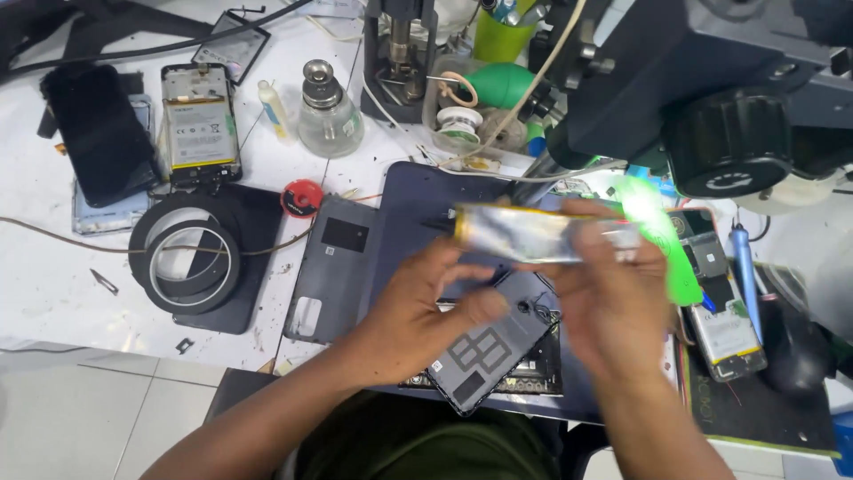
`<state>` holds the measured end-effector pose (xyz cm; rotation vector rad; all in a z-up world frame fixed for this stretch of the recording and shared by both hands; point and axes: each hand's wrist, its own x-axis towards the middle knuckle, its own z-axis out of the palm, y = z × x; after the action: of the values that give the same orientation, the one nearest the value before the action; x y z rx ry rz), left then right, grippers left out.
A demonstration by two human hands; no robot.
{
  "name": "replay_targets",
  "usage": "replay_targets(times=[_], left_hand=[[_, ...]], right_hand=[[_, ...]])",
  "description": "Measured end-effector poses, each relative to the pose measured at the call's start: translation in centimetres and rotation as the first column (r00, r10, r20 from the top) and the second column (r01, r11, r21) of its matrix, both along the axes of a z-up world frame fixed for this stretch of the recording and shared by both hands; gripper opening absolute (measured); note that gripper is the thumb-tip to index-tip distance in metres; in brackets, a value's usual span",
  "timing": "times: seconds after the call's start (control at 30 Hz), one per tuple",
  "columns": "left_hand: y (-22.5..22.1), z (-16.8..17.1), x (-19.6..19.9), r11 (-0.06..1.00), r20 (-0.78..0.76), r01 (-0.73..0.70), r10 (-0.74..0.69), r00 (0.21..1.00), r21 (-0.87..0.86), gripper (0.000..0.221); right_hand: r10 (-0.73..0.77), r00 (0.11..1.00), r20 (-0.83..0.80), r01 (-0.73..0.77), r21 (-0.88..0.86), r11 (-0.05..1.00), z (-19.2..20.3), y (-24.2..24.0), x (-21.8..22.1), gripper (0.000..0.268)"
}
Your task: Reattaching internal parts of a mobile phone, including the battery and internal frame, using a screwdriver and adhesive.
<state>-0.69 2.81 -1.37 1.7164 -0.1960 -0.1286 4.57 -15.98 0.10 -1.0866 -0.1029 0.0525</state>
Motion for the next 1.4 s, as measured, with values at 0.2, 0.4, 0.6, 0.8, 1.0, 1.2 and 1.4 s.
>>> replay_targets(times=[0.2, 0.4, 0.6, 0.8, 1.0, 1.2, 1.4], left_hand=[[2.6, 1.9, 2.0, 0.542, 0.096, -0.191, 0.457, 0.884, -0.818, 0.047], [4.8, 4.9, 2.7, 0.800, 0.227, -0.226, 0.408, 0.884, -0.555, 0.043], [4.1, 4.8, 2.5, 0.872, -0.041, -0.180, 0.181, 0.983, -0.456, 0.014], [2.3, 4.8, 2.1, 0.941, 0.076, 0.057, -0.087, 0.993, 0.333, 0.049], [0.1, 3.1, 2.2, 0.918, 0.307, 0.103, -0.232, 0.923, 0.384, 0.048], [-0.6, 3.2, 2.1, 0.944, 0.410, 0.065, -0.201, 0.890, 0.322, 0.041], [-0.3, 2.8, 2.1, 0.927, 0.401, 0.044, -0.202, 0.894, 0.371, 0.039]], right_hand=[[0.212, 0.930, 0.300, -0.140, -0.245, 0.959, -1.0, 4.7, 1.7, 0.057], [0.564, 0.760, 0.323, 0.493, -0.852, -0.176, -7.3, 6.4, 6.4, 0.012], [0.563, 0.658, 0.500, 0.626, -0.779, -0.040, -4.8, 5.6, 5.2, 0.015], [0.163, 0.931, 0.327, 0.205, -0.837, 0.507, 2.8, -0.3, 0.5, 0.014], [0.193, 0.926, 0.324, 0.004, -0.520, 0.854, 4.4, -2.5, -2.4, 0.017], [0.243, 0.917, 0.316, -0.005, -0.601, 0.799, 3.5, -3.3, -1.9, 0.014], [0.234, 0.912, 0.336, 0.048, -0.655, 0.754, 3.1, -3.1, -1.8, 0.015]])
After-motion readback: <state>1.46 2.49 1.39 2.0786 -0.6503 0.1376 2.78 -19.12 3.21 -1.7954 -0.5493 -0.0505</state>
